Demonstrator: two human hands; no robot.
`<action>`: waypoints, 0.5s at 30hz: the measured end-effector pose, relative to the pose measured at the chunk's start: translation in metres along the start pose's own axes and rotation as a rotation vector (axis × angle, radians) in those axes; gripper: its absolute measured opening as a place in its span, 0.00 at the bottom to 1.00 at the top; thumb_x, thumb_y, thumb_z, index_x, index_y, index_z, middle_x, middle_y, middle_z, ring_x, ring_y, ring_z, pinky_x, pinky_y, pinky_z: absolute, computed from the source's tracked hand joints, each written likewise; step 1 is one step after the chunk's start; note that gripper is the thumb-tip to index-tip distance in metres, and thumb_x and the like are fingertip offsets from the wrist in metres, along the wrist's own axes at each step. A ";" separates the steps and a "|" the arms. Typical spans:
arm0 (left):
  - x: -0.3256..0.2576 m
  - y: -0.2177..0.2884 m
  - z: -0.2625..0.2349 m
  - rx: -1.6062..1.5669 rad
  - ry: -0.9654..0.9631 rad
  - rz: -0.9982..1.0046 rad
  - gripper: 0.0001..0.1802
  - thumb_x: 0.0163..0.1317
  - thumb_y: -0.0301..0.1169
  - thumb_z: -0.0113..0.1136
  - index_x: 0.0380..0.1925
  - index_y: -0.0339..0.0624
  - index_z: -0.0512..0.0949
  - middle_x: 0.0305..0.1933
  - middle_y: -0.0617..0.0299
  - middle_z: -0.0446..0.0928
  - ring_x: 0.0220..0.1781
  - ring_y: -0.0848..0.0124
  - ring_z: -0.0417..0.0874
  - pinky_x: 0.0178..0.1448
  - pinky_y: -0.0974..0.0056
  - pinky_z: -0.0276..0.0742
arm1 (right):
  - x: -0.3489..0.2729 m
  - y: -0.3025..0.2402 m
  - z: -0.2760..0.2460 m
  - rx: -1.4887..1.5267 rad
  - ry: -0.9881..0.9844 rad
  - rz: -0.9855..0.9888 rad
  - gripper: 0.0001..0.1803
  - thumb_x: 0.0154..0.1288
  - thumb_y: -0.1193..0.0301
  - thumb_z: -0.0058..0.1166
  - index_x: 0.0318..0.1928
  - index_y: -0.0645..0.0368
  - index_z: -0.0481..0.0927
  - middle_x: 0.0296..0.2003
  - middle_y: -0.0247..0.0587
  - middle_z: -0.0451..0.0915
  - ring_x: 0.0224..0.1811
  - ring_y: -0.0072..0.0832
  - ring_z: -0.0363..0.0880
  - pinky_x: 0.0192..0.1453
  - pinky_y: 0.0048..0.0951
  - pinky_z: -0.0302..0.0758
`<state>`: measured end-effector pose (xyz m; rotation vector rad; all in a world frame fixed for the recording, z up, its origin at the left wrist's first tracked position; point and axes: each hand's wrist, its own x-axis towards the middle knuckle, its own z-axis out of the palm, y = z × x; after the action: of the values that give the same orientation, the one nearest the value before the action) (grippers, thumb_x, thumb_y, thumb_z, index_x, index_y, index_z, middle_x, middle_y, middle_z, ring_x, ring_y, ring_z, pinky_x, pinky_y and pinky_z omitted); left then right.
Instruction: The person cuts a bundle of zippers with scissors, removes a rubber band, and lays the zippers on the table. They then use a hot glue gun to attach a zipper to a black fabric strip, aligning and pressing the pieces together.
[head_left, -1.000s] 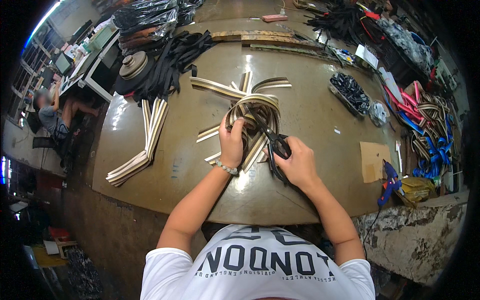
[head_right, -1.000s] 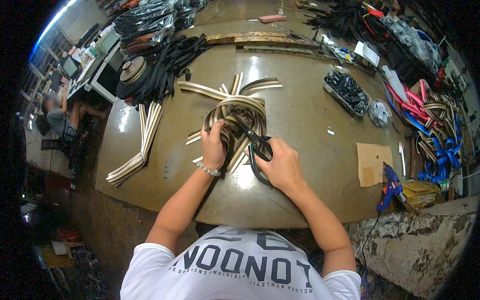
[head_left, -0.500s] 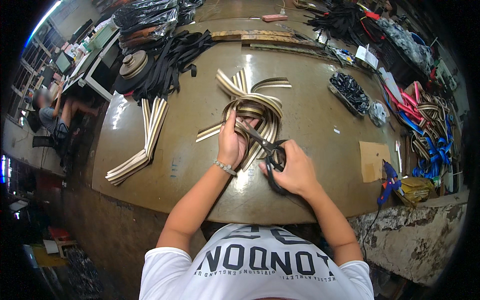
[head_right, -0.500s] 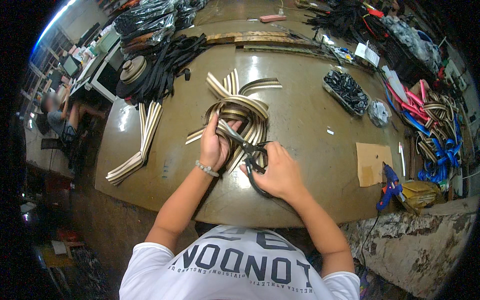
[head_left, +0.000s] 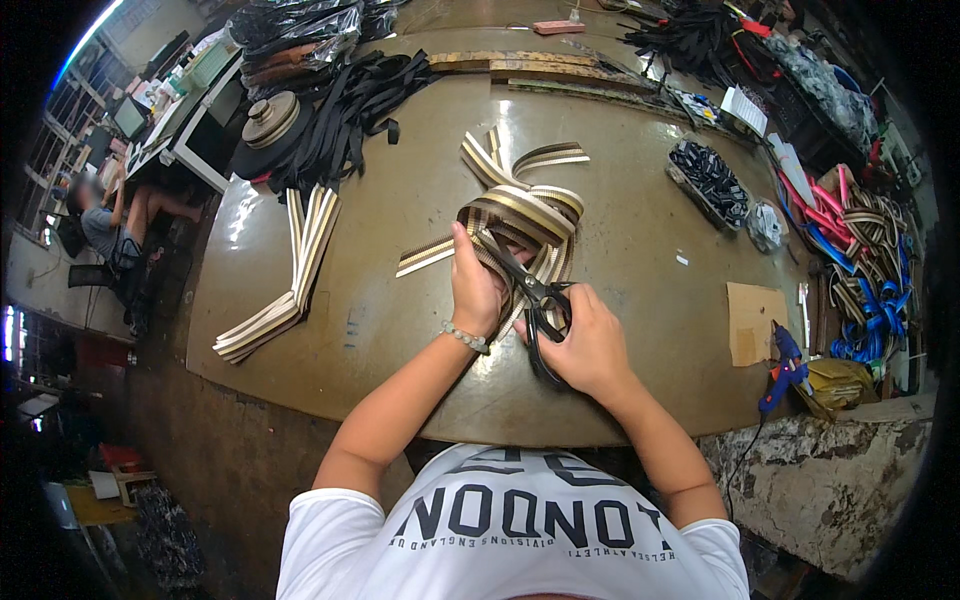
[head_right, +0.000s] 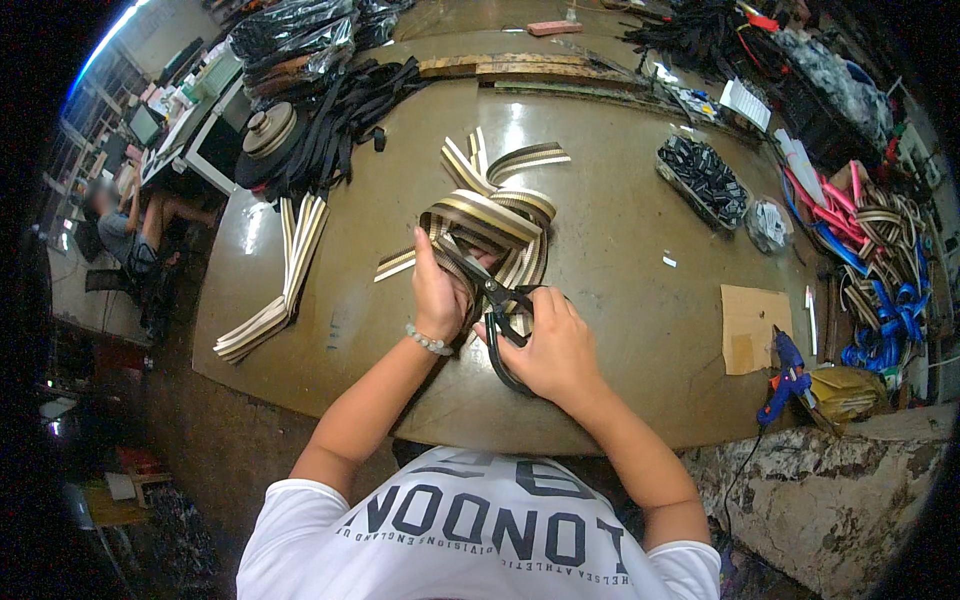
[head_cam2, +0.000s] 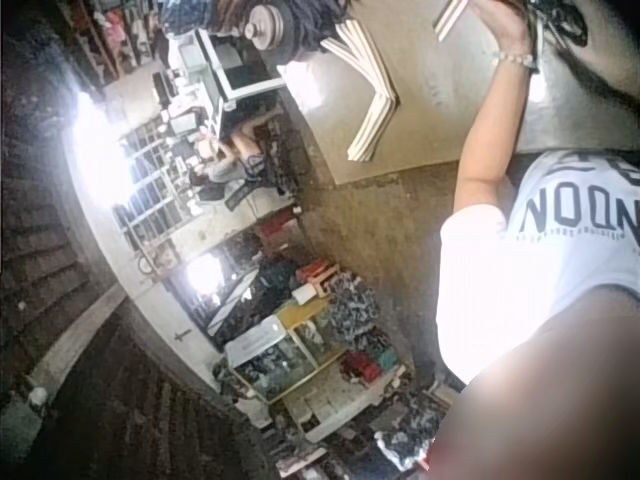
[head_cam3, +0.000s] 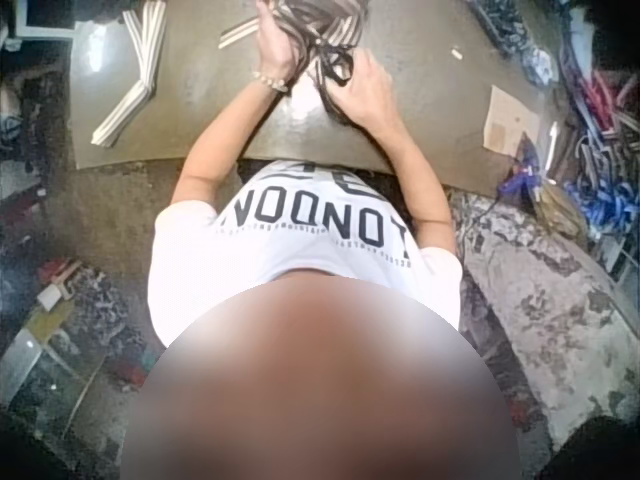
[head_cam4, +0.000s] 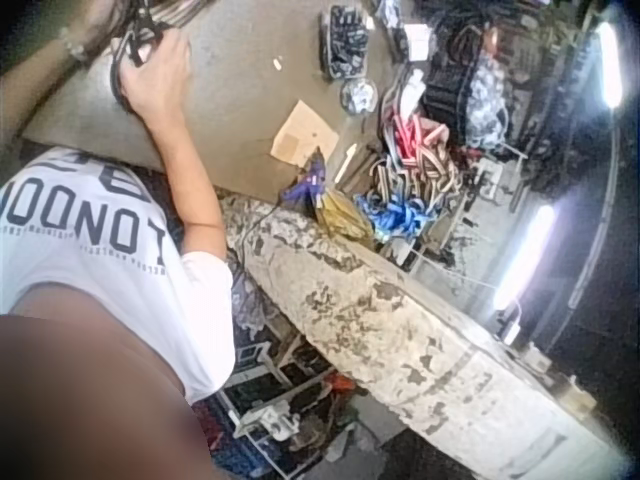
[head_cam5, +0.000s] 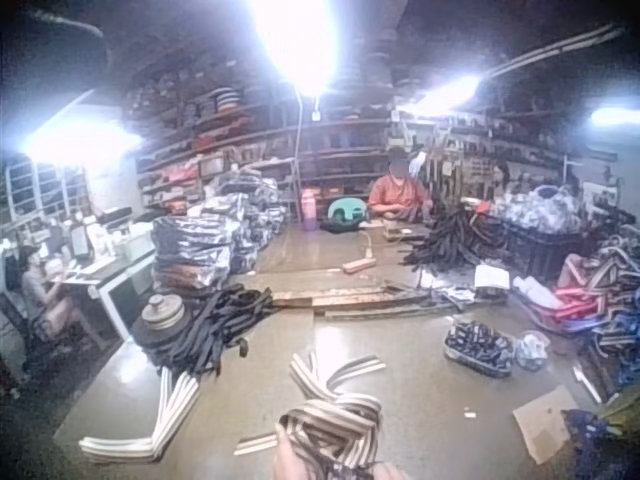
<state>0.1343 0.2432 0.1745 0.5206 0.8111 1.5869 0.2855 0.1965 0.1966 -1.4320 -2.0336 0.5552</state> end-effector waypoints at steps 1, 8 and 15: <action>0.000 0.000 0.000 -0.017 0.027 -0.017 0.36 0.75 0.54 0.25 0.55 0.28 0.69 0.51 0.44 0.78 0.53 0.55 0.81 0.62 0.52 0.76 | 0.000 0.000 0.002 -0.014 0.035 -0.035 0.30 0.53 0.50 0.68 0.39 0.65 0.74 0.33 0.51 0.76 0.36 0.49 0.78 0.41 0.43 0.75; -0.007 0.002 0.005 0.052 -0.002 -0.083 0.33 0.76 0.51 0.25 0.52 0.30 0.70 0.49 0.47 0.78 0.51 0.59 0.81 0.58 0.55 0.78 | 0.000 0.006 0.010 -0.144 0.087 -0.063 0.30 0.54 0.49 0.66 0.37 0.66 0.72 0.37 0.49 0.75 0.39 0.47 0.77 0.41 0.43 0.76; -0.009 -0.004 0.003 -0.029 -0.134 -0.022 0.15 0.70 0.31 0.52 0.52 0.33 0.72 0.52 0.52 0.77 0.53 0.65 0.80 0.60 0.59 0.77 | -0.005 0.011 0.013 -0.182 0.106 -0.170 0.26 0.52 0.51 0.68 0.33 0.61 0.74 0.31 0.46 0.76 0.32 0.44 0.79 0.34 0.41 0.77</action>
<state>0.1405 0.2352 0.1746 0.5895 0.6896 1.5244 0.2858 0.1955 0.1789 -1.3423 -2.1384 0.2236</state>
